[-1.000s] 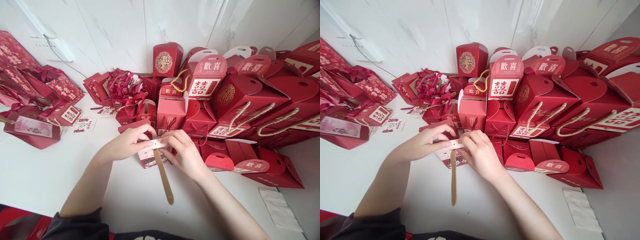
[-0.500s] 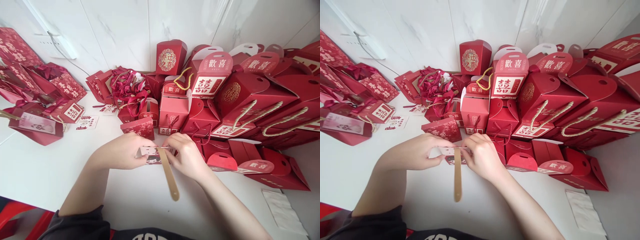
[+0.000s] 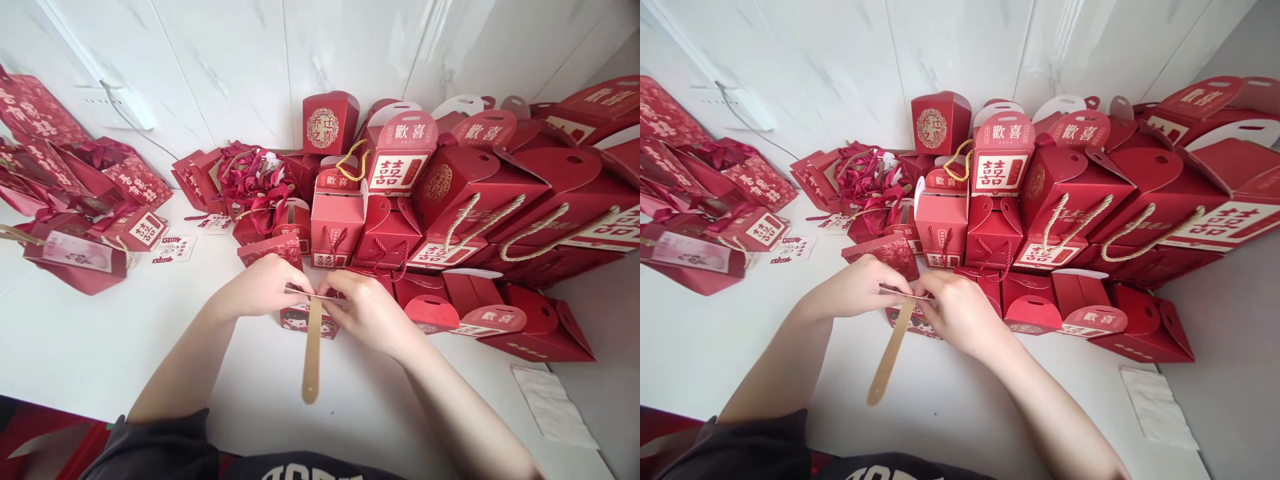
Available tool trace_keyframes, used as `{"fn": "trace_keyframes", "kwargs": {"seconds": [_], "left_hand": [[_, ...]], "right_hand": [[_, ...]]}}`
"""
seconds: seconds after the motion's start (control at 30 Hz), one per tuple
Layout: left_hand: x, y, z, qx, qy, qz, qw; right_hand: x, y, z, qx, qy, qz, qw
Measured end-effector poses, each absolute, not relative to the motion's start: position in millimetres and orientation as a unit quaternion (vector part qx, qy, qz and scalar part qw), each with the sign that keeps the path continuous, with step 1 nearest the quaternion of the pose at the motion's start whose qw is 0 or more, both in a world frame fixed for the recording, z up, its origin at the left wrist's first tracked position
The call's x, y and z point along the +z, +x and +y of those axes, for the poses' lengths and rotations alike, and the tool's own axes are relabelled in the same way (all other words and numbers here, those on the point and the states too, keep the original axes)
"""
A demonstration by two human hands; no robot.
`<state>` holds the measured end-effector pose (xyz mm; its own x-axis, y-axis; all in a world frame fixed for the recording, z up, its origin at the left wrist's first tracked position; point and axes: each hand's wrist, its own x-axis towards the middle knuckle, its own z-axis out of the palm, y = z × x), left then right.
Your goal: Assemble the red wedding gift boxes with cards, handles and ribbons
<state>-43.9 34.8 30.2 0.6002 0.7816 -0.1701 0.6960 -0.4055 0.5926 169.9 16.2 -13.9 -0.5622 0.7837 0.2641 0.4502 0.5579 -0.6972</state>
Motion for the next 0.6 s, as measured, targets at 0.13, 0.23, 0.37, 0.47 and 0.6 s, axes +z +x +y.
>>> {"fn": "trace_keyframes", "kwargs": {"seconds": [0.13,0.23,0.37,0.47,0.6], "left_hand": [[30.7,-34.8,28.3,0.049,0.857,0.445,0.253],[40.6,-27.1,10.0,0.026,0.888,0.425,0.171],[67.1,-13.5,-30.3,0.077,0.916,0.394,-0.013],[84.4,-3.4,-56.5,0.18,0.923,0.321,-0.108],[91.2,-0.1,-74.2,0.237,0.919,0.284,-0.136]], "right_hand": [[-11.7,178.6,10.2,0.286,-0.336,-0.841,0.314],[-13.8,184.7,-3.0,0.223,-0.314,-0.855,0.348],[-11.4,191.2,-28.7,0.159,-0.259,-0.843,0.445],[0.0,196.2,-44.8,0.141,-0.23,-0.821,0.503],[17.3,205.2,-59.0,0.068,-0.22,-0.817,0.528]]}}
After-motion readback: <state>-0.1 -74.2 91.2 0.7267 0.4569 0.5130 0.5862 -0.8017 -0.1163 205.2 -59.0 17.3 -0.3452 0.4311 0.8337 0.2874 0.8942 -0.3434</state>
